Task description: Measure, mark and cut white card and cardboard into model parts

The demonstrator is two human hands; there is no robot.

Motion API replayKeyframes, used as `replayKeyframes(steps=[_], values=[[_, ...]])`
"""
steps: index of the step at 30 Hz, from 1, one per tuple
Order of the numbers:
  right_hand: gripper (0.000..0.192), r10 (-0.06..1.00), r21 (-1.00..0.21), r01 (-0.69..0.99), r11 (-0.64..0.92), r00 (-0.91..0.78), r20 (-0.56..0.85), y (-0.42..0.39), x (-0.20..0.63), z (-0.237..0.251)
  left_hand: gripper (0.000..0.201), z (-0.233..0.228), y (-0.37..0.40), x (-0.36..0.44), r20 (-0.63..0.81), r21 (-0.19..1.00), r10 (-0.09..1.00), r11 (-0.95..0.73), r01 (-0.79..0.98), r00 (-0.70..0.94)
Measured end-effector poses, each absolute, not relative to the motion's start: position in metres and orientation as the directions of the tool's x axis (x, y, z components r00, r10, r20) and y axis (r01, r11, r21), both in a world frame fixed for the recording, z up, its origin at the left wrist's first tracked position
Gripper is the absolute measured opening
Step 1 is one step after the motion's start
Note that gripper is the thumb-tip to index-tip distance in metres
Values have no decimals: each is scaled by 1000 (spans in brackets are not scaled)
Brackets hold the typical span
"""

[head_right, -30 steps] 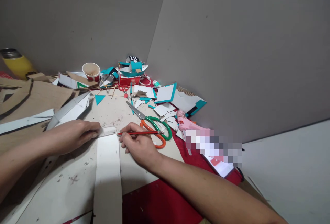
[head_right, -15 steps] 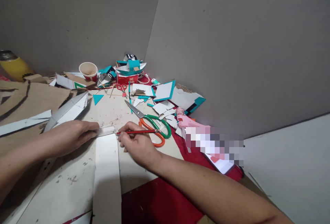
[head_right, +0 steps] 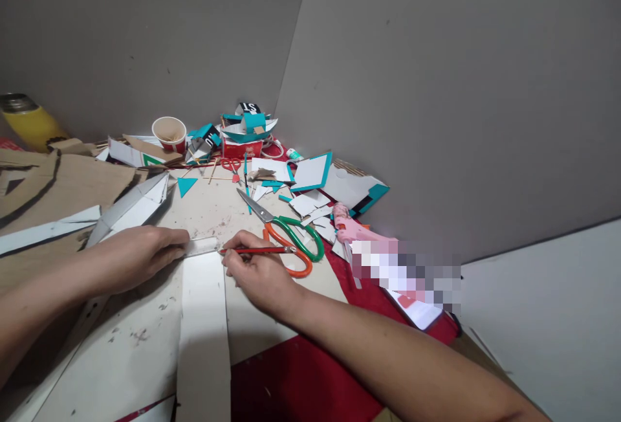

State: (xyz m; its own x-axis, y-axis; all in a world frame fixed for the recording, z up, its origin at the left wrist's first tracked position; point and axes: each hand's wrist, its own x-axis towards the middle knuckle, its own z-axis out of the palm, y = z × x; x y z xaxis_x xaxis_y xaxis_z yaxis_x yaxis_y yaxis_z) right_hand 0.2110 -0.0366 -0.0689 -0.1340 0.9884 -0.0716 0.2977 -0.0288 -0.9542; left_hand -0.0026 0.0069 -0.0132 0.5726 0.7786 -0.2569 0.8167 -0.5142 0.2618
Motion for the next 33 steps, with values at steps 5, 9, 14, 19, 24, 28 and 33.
replayKeyframes(steps=[5, 9, 14, 19, 24, 28, 33], values=[[9, 989, -919, 392, 38, -148, -23, -36, 212, -68, 21, -14, 7, -3, -260, 254, 777, -517, 817, 573], [10, 988, -891, 447, 81, -152, 14, -36, 212, -66, 21, -13, 6, -4, -250, 251, 780, -520, 817, 574], [12, 985, -875, 470, 115, -169, 39, -36, 212, -63, 20, -12, 6, -3, -245, 253, 780, -522, 815, 576], [13, 980, -866, 475, 154, -187, 71, -35, 213, -65, 20, -14, 7, -4, -238, 251, 775, -533, 808, 586], [13, 978, -864, 476, 163, -195, 76, -35, 213, -67, 20, -14, 6, -4, -239, 252, 775, -532, 808, 585], [14, 978, -868, 468, 164, -192, 82, -35, 213, -65, 20, -13, 6, -3, -242, 248, 777, -530, 811, 582], [14, 978, -872, 462, 163, -192, 81, -35, 212, -64, 20, -14, 7, -4, -234, 258, 779, -527, 810, 581]])
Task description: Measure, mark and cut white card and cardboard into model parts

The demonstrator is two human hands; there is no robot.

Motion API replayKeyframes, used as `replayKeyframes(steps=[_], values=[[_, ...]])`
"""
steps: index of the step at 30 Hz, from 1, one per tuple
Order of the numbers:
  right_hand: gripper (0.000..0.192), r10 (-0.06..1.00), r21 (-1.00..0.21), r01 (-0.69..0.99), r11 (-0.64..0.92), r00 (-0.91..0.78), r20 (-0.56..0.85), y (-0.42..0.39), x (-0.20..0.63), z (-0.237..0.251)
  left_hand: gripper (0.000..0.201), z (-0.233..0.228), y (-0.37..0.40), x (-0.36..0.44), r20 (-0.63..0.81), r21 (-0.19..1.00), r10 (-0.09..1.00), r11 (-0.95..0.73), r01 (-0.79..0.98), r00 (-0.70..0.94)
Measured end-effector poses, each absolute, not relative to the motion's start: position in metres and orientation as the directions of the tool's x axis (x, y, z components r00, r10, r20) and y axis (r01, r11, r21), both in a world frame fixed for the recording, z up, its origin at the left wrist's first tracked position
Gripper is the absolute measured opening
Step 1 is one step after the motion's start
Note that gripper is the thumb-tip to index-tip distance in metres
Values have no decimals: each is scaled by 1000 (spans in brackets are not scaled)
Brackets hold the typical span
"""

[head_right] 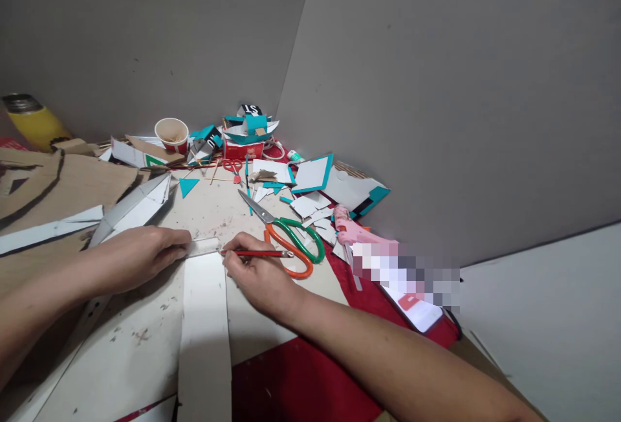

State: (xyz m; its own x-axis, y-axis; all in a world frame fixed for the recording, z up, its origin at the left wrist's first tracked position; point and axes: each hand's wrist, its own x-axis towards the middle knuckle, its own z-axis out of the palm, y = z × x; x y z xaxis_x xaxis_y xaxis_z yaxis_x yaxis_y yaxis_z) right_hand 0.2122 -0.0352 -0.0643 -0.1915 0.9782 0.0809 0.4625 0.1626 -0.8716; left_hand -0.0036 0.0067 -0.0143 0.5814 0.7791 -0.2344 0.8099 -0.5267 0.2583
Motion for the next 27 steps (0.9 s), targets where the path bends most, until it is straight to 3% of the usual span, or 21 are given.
replayKeyframes(steps=[11, 15, 21, 27], values=[[13, 981, -866, 476, 154, -180, 76, -35, 212, -65, 20, -12, 5, -2, -242, 247, 778, -528, 812, 580], [10, 983, -926, 353, 130, -165, 74, -37, 211, -68, 20, -12, 5, -2, -240, 242, 781, -526, 815, 576], [11, 932, -879, 350, 324, -276, 234, -45, 210, -64, 20, -13, 4, -3, -228, 260, 779, -530, 807, 585], [21, 900, -873, 349, 341, -390, 195, -43, 206, -58, 22, -13, 4, -5, -209, 275, 779, -534, 800, 592]])
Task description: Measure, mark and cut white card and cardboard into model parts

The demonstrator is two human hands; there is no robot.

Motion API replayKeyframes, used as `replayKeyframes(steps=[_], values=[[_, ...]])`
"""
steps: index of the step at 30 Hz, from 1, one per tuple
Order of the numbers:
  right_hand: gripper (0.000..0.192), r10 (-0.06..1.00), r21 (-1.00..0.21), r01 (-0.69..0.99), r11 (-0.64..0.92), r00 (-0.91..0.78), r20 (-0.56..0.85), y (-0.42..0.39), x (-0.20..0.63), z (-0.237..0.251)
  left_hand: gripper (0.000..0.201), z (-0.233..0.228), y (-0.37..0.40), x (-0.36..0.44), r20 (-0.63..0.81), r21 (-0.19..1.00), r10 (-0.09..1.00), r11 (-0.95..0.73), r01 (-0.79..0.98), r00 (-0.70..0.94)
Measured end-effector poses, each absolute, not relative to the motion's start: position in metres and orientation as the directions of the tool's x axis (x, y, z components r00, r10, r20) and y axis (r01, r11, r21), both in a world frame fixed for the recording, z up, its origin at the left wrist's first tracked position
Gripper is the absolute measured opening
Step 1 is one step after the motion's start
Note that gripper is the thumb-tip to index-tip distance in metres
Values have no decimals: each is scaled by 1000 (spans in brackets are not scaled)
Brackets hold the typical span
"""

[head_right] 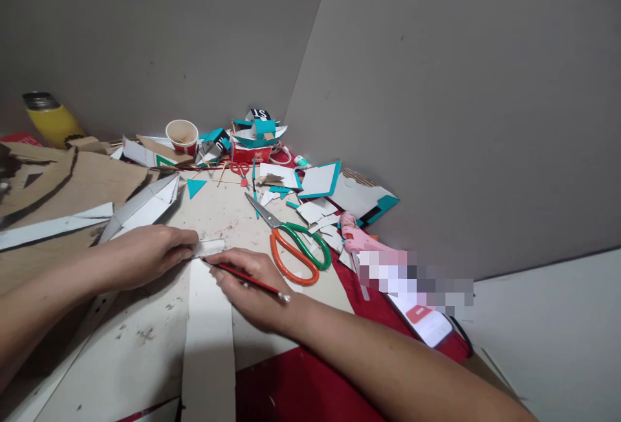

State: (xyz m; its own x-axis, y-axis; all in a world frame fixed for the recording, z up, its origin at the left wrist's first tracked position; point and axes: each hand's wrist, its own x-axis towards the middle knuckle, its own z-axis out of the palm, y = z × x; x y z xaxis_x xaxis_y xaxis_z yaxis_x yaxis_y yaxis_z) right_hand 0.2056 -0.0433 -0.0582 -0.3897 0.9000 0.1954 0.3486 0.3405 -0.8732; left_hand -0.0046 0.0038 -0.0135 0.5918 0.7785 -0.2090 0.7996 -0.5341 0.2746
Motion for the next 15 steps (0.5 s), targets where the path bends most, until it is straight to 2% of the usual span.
replayKeyframes(steps=[7, 15], values=[[20, 938, -911, 365, 194, -340, 64, -44, 203, -62, 23, -14, 4, -4, -199, 268, 781, -538, 799, 592], [18, 933, -908, 355, 222, -349, 92, -43, 203, -67, 21, -15, 4, -4, -203, 277, 774, -542, 794, 599]])
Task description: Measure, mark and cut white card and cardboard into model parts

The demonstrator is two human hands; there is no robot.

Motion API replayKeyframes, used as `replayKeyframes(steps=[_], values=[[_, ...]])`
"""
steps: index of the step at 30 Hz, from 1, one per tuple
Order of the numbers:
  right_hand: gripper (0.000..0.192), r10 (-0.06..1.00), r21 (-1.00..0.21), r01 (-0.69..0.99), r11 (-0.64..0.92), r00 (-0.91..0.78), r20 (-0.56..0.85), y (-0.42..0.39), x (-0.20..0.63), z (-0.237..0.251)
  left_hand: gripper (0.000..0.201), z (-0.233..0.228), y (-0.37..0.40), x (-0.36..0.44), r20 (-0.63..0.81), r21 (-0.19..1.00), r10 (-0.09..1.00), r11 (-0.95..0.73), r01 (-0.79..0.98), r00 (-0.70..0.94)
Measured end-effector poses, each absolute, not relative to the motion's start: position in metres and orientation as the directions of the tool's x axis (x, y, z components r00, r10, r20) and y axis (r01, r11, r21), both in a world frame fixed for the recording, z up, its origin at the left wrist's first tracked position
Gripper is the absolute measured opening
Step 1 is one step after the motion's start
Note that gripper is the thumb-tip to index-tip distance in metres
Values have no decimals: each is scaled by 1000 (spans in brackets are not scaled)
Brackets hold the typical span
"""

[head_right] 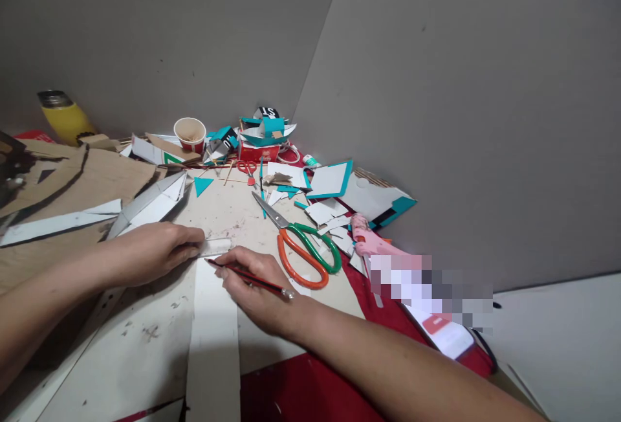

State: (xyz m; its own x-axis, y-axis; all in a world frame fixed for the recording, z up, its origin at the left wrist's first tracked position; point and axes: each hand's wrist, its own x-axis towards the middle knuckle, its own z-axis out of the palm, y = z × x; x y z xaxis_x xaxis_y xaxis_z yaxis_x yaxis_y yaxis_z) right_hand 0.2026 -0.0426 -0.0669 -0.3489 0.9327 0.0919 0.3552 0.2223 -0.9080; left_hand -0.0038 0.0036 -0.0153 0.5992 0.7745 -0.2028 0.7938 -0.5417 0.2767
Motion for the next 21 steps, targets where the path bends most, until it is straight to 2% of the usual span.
replayKeyframes(steps=[21], values=[[16, 932, -907, 378, 187, -360, 42, -44, 202, -69, 20, -11, 2, -2, -225, 264, 771, -540, 799, 596]])
